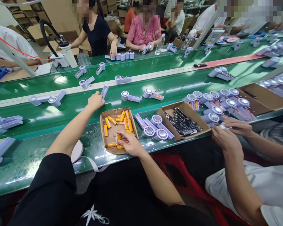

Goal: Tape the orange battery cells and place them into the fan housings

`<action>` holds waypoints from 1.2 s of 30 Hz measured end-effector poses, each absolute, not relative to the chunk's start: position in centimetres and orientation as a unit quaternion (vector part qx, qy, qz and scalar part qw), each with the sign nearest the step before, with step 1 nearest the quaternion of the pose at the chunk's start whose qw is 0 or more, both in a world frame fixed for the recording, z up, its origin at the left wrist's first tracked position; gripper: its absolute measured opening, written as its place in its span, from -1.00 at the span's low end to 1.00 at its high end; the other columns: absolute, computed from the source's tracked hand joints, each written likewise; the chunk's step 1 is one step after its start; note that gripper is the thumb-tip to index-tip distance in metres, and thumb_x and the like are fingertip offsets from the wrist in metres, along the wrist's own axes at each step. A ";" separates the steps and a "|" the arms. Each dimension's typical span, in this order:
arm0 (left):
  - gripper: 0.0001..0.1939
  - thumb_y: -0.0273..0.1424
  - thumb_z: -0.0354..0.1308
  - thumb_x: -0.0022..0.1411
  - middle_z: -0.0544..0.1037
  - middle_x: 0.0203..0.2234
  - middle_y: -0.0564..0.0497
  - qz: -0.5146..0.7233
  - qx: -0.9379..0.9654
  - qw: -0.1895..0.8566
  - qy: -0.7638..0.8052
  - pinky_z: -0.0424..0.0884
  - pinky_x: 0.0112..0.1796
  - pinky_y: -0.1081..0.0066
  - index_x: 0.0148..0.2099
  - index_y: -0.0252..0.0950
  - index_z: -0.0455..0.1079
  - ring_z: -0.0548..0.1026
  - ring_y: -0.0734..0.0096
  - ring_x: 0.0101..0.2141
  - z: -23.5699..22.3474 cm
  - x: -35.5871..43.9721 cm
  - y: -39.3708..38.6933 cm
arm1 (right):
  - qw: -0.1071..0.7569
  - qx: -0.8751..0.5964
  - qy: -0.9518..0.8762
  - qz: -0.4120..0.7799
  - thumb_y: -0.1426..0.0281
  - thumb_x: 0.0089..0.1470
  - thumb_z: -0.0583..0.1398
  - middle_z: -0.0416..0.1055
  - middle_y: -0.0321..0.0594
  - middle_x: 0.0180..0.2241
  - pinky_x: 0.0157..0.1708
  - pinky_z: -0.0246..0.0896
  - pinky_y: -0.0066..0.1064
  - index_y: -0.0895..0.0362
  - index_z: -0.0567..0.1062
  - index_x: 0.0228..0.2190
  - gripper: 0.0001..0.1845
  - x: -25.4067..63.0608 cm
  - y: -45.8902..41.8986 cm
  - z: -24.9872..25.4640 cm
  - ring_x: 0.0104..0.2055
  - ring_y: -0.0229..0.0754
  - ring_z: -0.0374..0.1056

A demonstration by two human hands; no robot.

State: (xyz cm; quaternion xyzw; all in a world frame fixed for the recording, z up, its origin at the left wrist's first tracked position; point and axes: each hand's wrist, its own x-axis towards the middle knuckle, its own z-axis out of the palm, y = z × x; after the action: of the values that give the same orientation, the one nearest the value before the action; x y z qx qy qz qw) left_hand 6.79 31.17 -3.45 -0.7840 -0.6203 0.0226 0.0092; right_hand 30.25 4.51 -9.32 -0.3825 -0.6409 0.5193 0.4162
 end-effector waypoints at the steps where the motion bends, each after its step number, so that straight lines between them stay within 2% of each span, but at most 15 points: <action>1: -0.43 -0.17 0.13 0.39 0.41 0.28 -0.31 0.030 -0.781 0.001 -0.623 0.55 0.14 -0.01 0.36 -0.22 0.52 0.53 -0.21 0.18 -3.5 6.7 31.6 | 0.416 -0.382 -0.645 0.515 0.39 0.33 0.25 0.63 -0.15 0.23 0.27 0.54 0.05 -0.06 0.56 0.23 -0.53 30.3 4.5 -9.3 0.13 0.02 0.63; 5: -0.37 -0.20 0.18 0.34 0.39 0.33 -0.25 0.048 -0.789 -0.028 -0.612 0.54 0.18 0.04 0.41 -0.10 0.51 0.57 -0.09 0.14 -4.0 6.9 32.7 | 0.414 -0.374 -0.647 0.520 0.41 0.33 0.25 0.67 -0.17 0.18 0.25 0.55 0.08 -0.08 0.55 0.25 -0.51 30.2 4.5 -9.2 0.09 0.02 0.65; 8: -0.48 -0.19 0.17 0.36 0.45 0.30 -0.12 0.061 -0.816 -0.043 -0.573 0.50 0.23 0.23 0.31 0.01 0.62 0.56 0.10 0.15 -4.5 7.6 32.7 | 0.413 -0.374 -0.642 0.527 0.39 0.32 0.28 0.68 -0.18 0.16 0.22 0.58 0.07 -0.09 0.56 0.24 -0.51 30.2 4.5 -9.1 0.07 0.03 0.66; 10: -0.55 -0.15 0.13 0.41 0.47 0.27 -0.08 0.069 -0.831 -0.040 -0.551 0.51 0.20 0.26 0.23 0.03 0.67 0.55 0.13 0.14 -4.7 7.8 32.3 | 0.411 -0.373 -0.642 0.528 0.38 0.32 0.28 0.67 -0.18 0.16 0.21 0.59 0.05 -0.09 0.57 0.23 -0.52 30.2 4.4 -9.0 0.04 0.02 0.67; 14: -0.55 -0.24 0.10 0.43 0.42 0.34 -0.16 0.084 -0.846 -0.012 -0.526 0.51 0.15 0.14 0.22 -0.02 0.68 0.51 -0.03 0.18 -4.5 7.1 31.2 | 0.408 -0.383 -0.642 0.523 0.39 0.32 0.26 0.66 -0.17 0.18 0.21 0.58 0.03 -0.08 0.56 0.24 -0.51 30.2 4.3 -9.1 0.02 -0.01 0.67; 19: -0.52 -0.34 0.05 0.42 0.46 0.31 -0.37 0.111 -0.842 0.010 -0.528 0.49 0.13 -0.05 0.23 -0.23 0.65 0.46 -0.26 0.22 -4.9 5.8 30.8 | 0.383 -0.399 -0.671 0.494 0.42 0.31 0.25 0.64 -0.12 0.21 0.16 0.59 -0.01 -0.04 0.55 0.26 -0.48 30.1 4.2 -9.2 -0.02 -0.01 0.68; 22: -0.55 -0.33 0.06 0.42 0.57 0.20 -0.39 0.113 -0.849 0.009 -0.516 0.45 0.17 -0.04 0.19 -0.28 0.66 0.43 -0.26 0.25 -5.3 6.3 31.7 | 0.362 -0.413 -0.688 0.475 0.42 0.31 0.26 0.67 -0.13 0.15 0.11 0.60 -0.02 -0.04 0.57 0.26 -0.48 30.0 4.4 -9.1 -0.07 -0.01 0.68; 25: -0.62 -0.28 0.18 0.35 0.67 0.02 -0.35 0.116 -0.858 -0.005 -0.501 0.45 0.18 0.01 0.09 -0.26 0.69 0.49 -0.19 0.21 -5.5 7.2 32.9 | 0.354 -0.424 -0.694 0.462 0.38 0.32 0.27 0.70 -0.12 0.10 0.09 0.60 -0.03 -0.04 0.58 0.24 -0.52 30.1 4.3 -9.4 -0.08 -0.01 0.67; 29: -0.66 -0.27 0.29 0.27 0.70 -0.03 -0.32 0.116 -0.863 -0.019 -0.492 0.50 0.14 0.02 0.04 -0.19 0.72 0.52 -0.19 0.18 -5.8 8.0 33.9 | 0.430 -0.401 -0.656 0.473 0.26 0.38 0.28 0.70 -0.07 0.09 0.09 0.62 -0.08 -0.02 0.56 0.23 -0.57 30.5 3.8 -10.5 0.02 -0.01 0.67; 36: -0.69 -0.33 0.31 0.26 0.70 -0.01 -0.31 0.107 -0.866 -0.026 -0.487 0.47 0.17 0.02 0.02 -0.22 0.73 0.56 -0.20 0.18 -6.6 9.1 34.3 | 0.529 -0.400 -0.581 0.471 0.11 0.39 0.32 0.71 -0.03 0.06 0.02 0.65 -0.15 -0.03 0.51 0.20 -0.55 30.6 3.3 -12.1 -0.01 -0.04 0.69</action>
State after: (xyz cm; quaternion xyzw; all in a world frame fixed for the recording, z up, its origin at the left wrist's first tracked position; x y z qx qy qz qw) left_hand 9.14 34.34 -6.58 -0.8662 -0.4874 0.1071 -0.0259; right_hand 30.60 3.28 -12.09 -0.3999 -0.5810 0.4713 0.5295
